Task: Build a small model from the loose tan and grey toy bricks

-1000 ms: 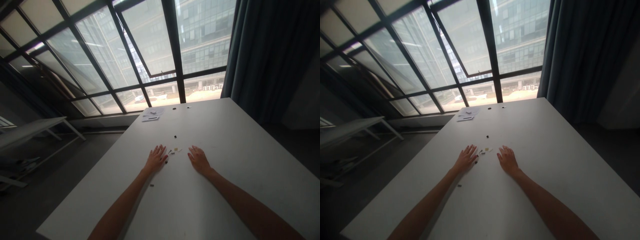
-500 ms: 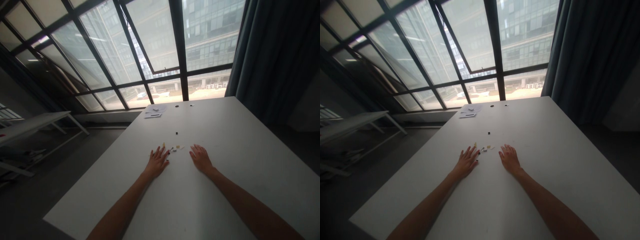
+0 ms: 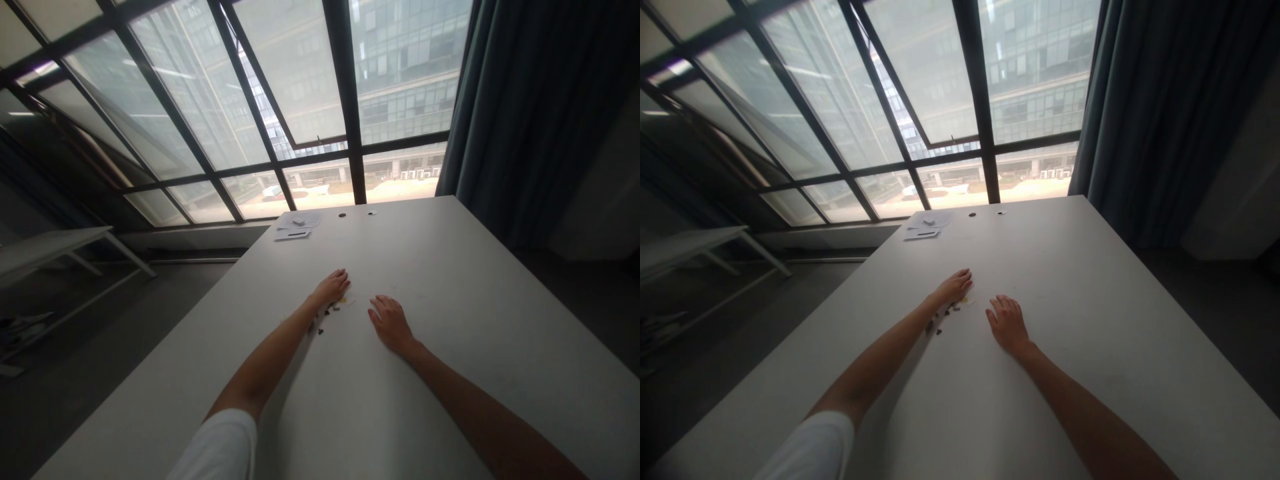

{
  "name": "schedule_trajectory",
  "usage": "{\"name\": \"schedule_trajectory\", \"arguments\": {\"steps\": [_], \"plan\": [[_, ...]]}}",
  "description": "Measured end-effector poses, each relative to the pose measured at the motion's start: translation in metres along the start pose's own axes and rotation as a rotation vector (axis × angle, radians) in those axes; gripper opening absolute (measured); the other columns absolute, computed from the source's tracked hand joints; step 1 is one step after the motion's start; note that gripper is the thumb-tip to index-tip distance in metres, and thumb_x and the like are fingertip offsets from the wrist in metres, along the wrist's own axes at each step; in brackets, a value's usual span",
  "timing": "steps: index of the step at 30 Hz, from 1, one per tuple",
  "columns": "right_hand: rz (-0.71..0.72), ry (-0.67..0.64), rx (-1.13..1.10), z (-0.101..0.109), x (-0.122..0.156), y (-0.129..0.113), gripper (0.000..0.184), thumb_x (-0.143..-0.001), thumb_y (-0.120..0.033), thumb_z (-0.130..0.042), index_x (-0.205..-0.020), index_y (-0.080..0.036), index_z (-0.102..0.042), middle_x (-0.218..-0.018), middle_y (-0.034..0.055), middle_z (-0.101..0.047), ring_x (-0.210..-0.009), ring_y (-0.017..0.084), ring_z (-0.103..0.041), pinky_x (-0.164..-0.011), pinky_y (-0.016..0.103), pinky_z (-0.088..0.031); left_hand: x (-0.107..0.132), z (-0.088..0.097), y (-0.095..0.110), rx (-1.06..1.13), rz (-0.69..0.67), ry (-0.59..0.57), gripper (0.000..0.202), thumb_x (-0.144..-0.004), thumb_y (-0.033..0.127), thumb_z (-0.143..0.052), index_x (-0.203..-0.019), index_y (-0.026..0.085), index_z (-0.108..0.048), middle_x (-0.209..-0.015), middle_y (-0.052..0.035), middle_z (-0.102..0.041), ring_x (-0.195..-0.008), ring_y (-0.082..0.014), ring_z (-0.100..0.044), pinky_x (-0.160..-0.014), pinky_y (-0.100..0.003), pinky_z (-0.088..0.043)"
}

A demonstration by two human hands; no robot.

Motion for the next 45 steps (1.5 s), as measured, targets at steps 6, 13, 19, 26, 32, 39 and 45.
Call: {"name": "schedule_trajectory", "arguments": {"steps": [6,13,19,26,32,39,45], "plan": [[-0.001,0.008,0.033,0.001,0.001,-0.004,0.037,-0.101,-0.037,-0.042,-0.125,-0.021,-0.065,-0.139,0.0116,-0.057,-0.131,0.024,-0.045,-0.115,0.04,-0.025,0.041,0.026,-0.035,0.087,0.093,0.097,0.033,-0.093,0.021,-0.047,-0.104,0.018,-0.077,-0.116,-0.0095,-0.07,-0.102,-0.0196,-0.066,-0.101,-0.032,-0.049],[0.02,0.004,0.027,0.002,0.001,-0.003,0.034,-0.099,-0.034,-0.045,-0.121,-0.02,-0.067,-0.138,0.0114,-0.058,-0.129,0.024,-0.046,-0.114,0.039,-0.026,0.068,0.033,-0.062,0.422,0.332,0.124,0.028,-0.079,0.025,-0.067,-0.102,0.013,-0.079,-0.089,-0.0082,-0.078,-0.08,-0.0197,-0.07,-0.078,-0.03,-0.055],[0.016,0.01,0.02,0.003,0.001,-0.003,0.033,-0.099,-0.033,-0.046,-0.121,-0.02,-0.067,-0.137,0.0116,-0.058,-0.13,0.024,-0.046,-0.115,0.039,-0.026,0.074,0.031,-0.065,0.426,0.348,0.079,0.023,-0.076,0.027,-0.067,-0.089,0.014,-0.081,-0.082,-0.0066,-0.078,-0.076,-0.0197,-0.068,-0.073,-0.029,-0.054],[0.02,-0.002,0.023,0.001,0.001,-0.002,0.033,-0.099,-0.032,-0.046,-0.121,-0.02,-0.067,-0.138,0.0125,-0.057,-0.13,0.025,-0.046,-0.114,0.039,-0.026,0.087,0.057,-0.079,0.307,0.348,0.228,0.028,-0.084,0.029,-0.059,-0.099,0.017,-0.079,-0.099,-0.0078,-0.073,-0.083,-0.0172,-0.062,-0.083,-0.029,-0.05],[0.028,0.013,0.028,0.001,0.002,-0.003,0.031,-0.098,-0.032,-0.049,-0.12,-0.019,-0.067,-0.136,0.0119,-0.059,-0.128,0.025,-0.047,-0.113,0.039,-0.027,0.136,0.046,-0.077,0.208,0.184,0.187,0.028,-0.09,0.036,-0.057,-0.1,0.02,-0.078,-0.102,-0.0075,-0.071,-0.092,-0.02,-0.064,-0.089,-0.033,-0.051],[0.029,0.017,0.028,0.002,0.002,-0.005,0.031,-0.097,-0.031,-0.05,-0.12,-0.019,-0.067,-0.136,0.0115,-0.059,-0.128,0.025,-0.047,-0.113,0.04,-0.027,0.166,0.045,-0.067,-0.016,0.139,0.3,0.031,-0.095,0.04,-0.054,-0.115,0.024,-0.073,-0.114,-0.0079,-0.068,-0.108,-0.0241,-0.058,-0.099,-0.041,-0.048],[0.04,0.01,0.036,-0.001,0.001,-0.001,0.033,-0.097,-0.031,-0.05,-0.122,-0.019,-0.067,-0.137,0.0116,-0.058,-0.129,0.025,-0.046,-0.114,0.039,-0.026,0.13,0.048,-0.069,-0.069,0.231,0.303,0.029,-0.095,0.037,-0.053,-0.11,0.023,-0.073,-0.115,-0.0082,-0.068,-0.106,-0.0255,-0.06,-0.1,-0.045,-0.048]]}}
Point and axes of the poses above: each hand's wrist, its own x-axis away from the middle knuckle, its own z-axis out of the back of the hand, y = z × x, the point moved 9 cm from there along -x, towards the middle knuckle
